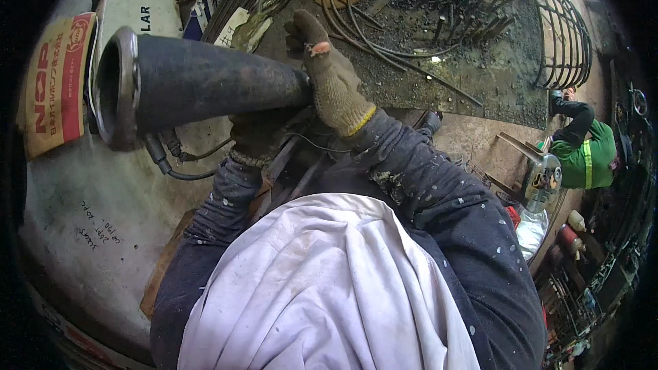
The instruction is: The person positions and secures a metal hook onto a wire cage by hand and using a tool.
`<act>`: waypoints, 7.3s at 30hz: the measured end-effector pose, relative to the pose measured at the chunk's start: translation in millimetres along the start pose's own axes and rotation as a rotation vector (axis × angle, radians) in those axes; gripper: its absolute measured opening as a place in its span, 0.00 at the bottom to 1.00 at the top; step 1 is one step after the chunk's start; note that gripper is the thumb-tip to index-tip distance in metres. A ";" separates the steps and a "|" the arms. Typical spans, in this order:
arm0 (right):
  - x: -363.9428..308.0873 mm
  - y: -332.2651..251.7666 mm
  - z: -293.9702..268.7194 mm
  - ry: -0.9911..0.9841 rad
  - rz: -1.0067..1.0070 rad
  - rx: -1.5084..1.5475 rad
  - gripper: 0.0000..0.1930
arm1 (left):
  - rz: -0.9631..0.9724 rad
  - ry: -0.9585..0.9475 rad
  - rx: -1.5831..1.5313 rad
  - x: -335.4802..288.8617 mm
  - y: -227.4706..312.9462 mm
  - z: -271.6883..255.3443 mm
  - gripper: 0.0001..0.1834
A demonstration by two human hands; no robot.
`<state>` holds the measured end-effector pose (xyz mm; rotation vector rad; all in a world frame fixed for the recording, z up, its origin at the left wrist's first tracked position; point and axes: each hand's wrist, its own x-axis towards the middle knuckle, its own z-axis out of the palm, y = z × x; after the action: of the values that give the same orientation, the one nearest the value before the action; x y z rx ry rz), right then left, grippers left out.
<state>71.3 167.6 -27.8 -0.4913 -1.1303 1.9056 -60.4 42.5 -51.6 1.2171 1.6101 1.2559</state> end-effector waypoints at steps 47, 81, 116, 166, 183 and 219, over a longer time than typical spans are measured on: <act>-8.0 29.6 -42.8 -0.226 -0.042 -0.178 0.33 | -0.005 -0.187 0.697 13.6 23.1 -7.2 0.41; -23.1 -67.8 -3.6 -0.038 0.553 -0.713 0.21 | -0.446 0.178 -0.383 -29.6 64.1 38.8 0.15; -105.8 -161.3 2.6 -0.100 0.160 -0.081 0.28 | -0.145 -0.073 -0.666 -46.9 170.3 17.8 0.20; -111.8 -177.0 -1.8 0.025 0.450 -0.673 0.17 | -0.319 -0.321 -0.745 -68.5 161.4 24.6 0.22; -133.2 -145.3 -35.5 -0.019 0.307 -0.183 0.15 | -0.391 -0.280 -0.857 -58.3 169.8 38.0 0.18; -145.3 -168.5 -25.2 0.043 0.436 0.090 0.16 | -0.380 -0.322 -0.941 -57.4 174.7 42.7 0.25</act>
<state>249.3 101.3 91.0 -0.7733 -0.9582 2.2943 35.5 10.3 107.8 0.4499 0.7748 1.2467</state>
